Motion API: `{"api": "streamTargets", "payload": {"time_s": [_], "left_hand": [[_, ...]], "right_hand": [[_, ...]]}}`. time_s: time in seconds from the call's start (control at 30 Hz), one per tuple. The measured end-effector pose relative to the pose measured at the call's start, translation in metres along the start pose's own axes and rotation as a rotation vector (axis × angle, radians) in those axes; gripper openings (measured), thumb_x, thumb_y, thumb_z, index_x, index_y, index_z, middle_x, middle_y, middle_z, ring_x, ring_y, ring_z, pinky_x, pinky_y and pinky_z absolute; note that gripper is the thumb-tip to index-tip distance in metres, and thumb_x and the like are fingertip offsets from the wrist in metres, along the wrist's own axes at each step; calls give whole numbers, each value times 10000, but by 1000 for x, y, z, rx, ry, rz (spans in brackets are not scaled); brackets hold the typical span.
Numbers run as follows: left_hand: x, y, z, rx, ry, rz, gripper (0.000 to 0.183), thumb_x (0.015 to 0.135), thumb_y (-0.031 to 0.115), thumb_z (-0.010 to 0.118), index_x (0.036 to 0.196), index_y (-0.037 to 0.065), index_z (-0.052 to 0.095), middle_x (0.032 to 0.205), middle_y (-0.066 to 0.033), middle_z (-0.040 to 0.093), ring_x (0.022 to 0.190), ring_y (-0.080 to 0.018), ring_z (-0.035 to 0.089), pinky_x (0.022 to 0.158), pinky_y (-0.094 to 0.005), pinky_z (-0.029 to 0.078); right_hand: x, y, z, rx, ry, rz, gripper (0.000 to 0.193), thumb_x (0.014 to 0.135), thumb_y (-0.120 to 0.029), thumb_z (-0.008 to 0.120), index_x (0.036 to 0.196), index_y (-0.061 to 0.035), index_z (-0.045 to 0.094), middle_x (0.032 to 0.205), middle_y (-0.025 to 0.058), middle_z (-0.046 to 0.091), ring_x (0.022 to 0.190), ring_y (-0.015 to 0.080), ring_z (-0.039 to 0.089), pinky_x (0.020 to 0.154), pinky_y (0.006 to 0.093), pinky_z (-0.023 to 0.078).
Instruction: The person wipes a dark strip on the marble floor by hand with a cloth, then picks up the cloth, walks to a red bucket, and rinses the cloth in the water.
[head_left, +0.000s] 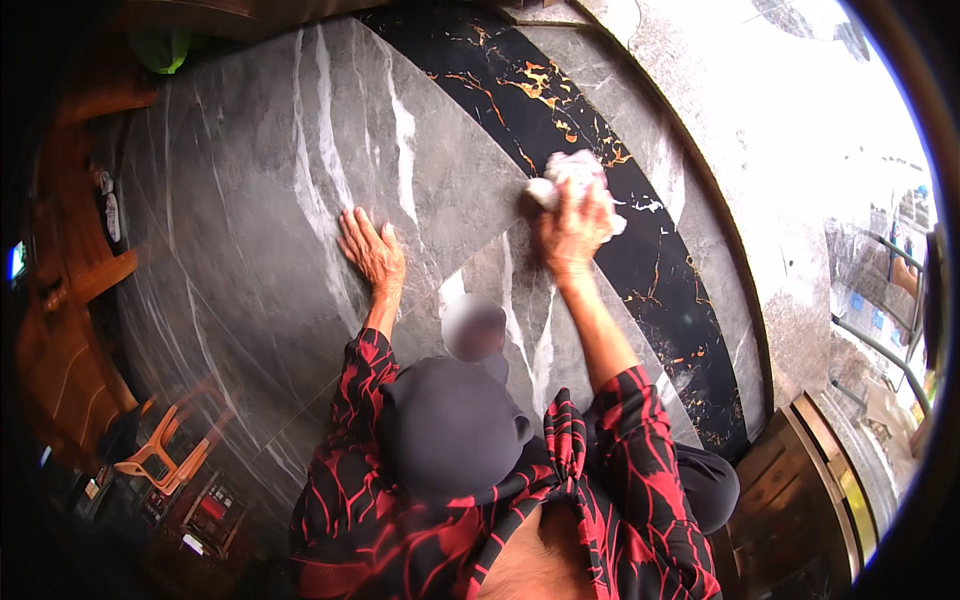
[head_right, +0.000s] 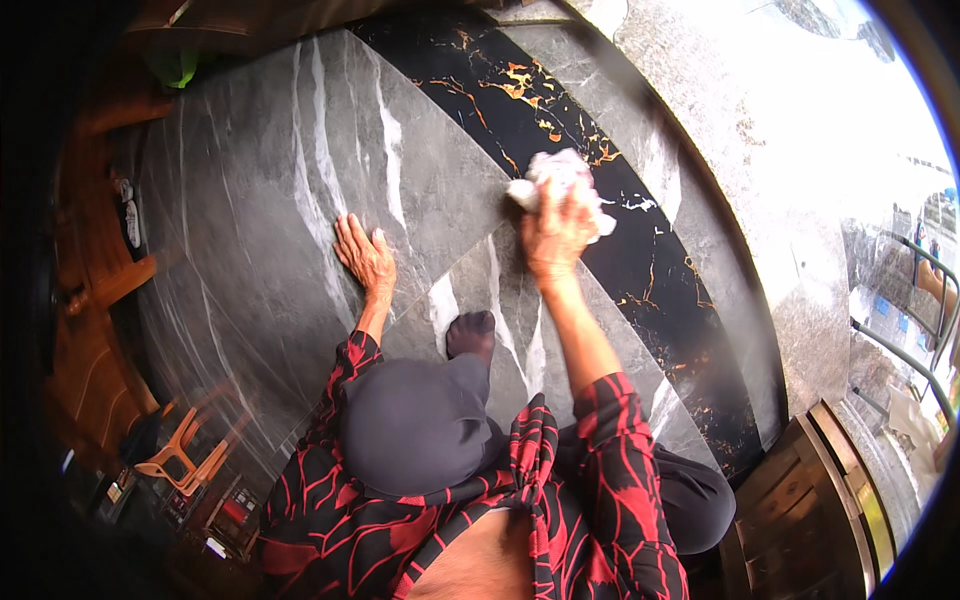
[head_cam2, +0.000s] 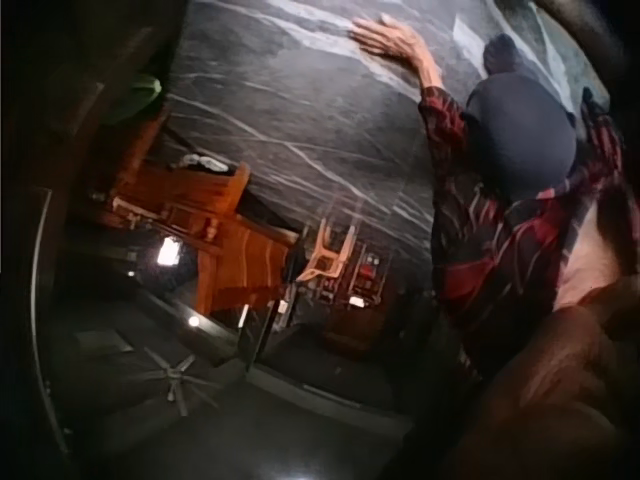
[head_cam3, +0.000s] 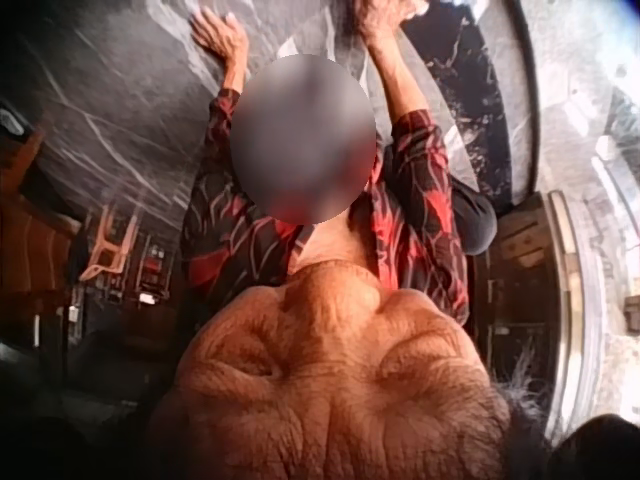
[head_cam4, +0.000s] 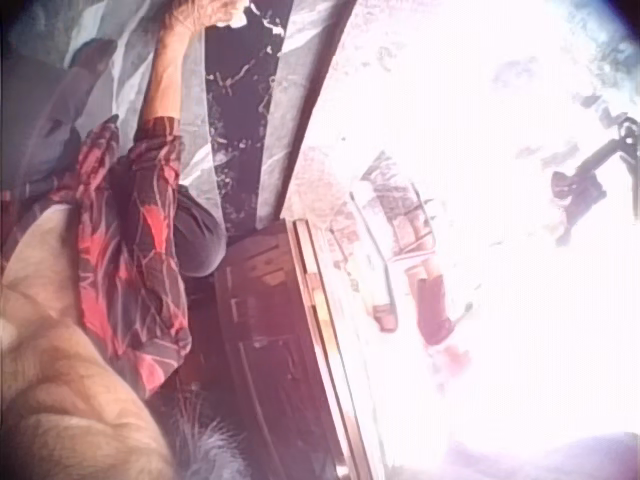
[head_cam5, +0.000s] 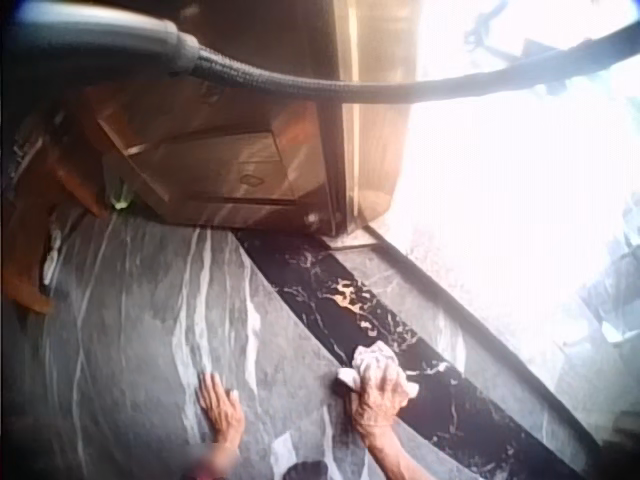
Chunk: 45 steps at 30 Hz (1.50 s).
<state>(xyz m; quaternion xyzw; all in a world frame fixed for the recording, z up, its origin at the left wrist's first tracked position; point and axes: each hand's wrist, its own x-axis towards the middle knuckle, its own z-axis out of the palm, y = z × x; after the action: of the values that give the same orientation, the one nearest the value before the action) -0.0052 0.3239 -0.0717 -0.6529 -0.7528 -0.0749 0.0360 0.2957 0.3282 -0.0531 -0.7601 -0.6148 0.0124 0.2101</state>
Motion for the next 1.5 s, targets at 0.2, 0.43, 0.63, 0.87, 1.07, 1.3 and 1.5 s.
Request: {"api": "streamTargets", "payload": {"time_s": [0.2, 0.43, 0.63, 0.87, 1.07, 1.3, 1.5], "left_hand": [[2, -11, -13, -214, -40, -51, 471, 980, 288, 368, 1374, 30, 384, 1462, -167, 337, 1372, -316, 296, 1088, -547, 219], [-12, 18, -55, -648, -67, -3, 469, 967, 274, 415, 1339, -10, 445, 1351, -208, 472, 1271, -361, 420, 1075, -457, 285], [-19, 65, -60, -552, -76, 282, 579, 943, 369, 471, 1375, -10, 405, 1397, -167, 443, 1304, -357, 390, 1093, -481, 247], [-9, 138, -58, -673, -132, 484, 640, 875, 273, 562, 1430, 52, 333, 1493, -233, 240, 1377, -415, 239, 1096, -589, 160], [-34, 110, -42, -460, -137, 458, 808, 750, 365, 707, 1430, 143, 331, 1436, -211, 298, 1332, -423, 267, 1068, -613, 171], [2, 63, -32, -297, 31, 288, 647, 766, 215, 637, 1356, 141, 383, 1389, -172, 380, 1310, -437, 325, 1055, -618, 219], [105, 93, -19, -371, 81, 259, 612, 737, 322, 662, 1275, 116, 455, 1343, -177, 412, 1262, -410, 356, 1039, -564, 238]], "right_hand": [[-64, -112, -4, 132, -365, -538, 516, 805, -245, 525, 1308, -161, 444, 1306, 164, 425, 1224, 384, 385, 990, 557, 328], [-33, -101, 6, 325, -362, -732, 381, 807, -218, 524, 1185, -182, 495, 1239, 105, 486, 1188, 323, 455, 1007, 566, 322], [58, -24, -7, 152, -220, -289, 694, 598, -197, 716, 1256, -193, 493, 1308, 120, 454, 1205, 349, 420, 995, 565, 273], [37, -34, -27, 540, -473, -44, 780, 676, -146, 615, 1388, -16, 322, 1341, 261, 409, 1237, 457, 390, 1025, 511, 322], [8, -43, -45, 1006, -918, 97, 656, 751, -87, 550, 1371, -5, 350, 1279, 231, 483, 1173, 361, 494, 1008, 417, 395], [-3, -7, -48, 533, -442, -212, 602, 741, -71, 615, 1305, 12, 421, 1285, 216, 481, 1185, 367, 462, 1017, 441, 349], [-23, 65, -45, 504, -339, -198, 610, 720, -2, 580, 1312, -14, 433, 1354, 184, 459, 1261, 356, 423, 1075, 436, 304]]}}
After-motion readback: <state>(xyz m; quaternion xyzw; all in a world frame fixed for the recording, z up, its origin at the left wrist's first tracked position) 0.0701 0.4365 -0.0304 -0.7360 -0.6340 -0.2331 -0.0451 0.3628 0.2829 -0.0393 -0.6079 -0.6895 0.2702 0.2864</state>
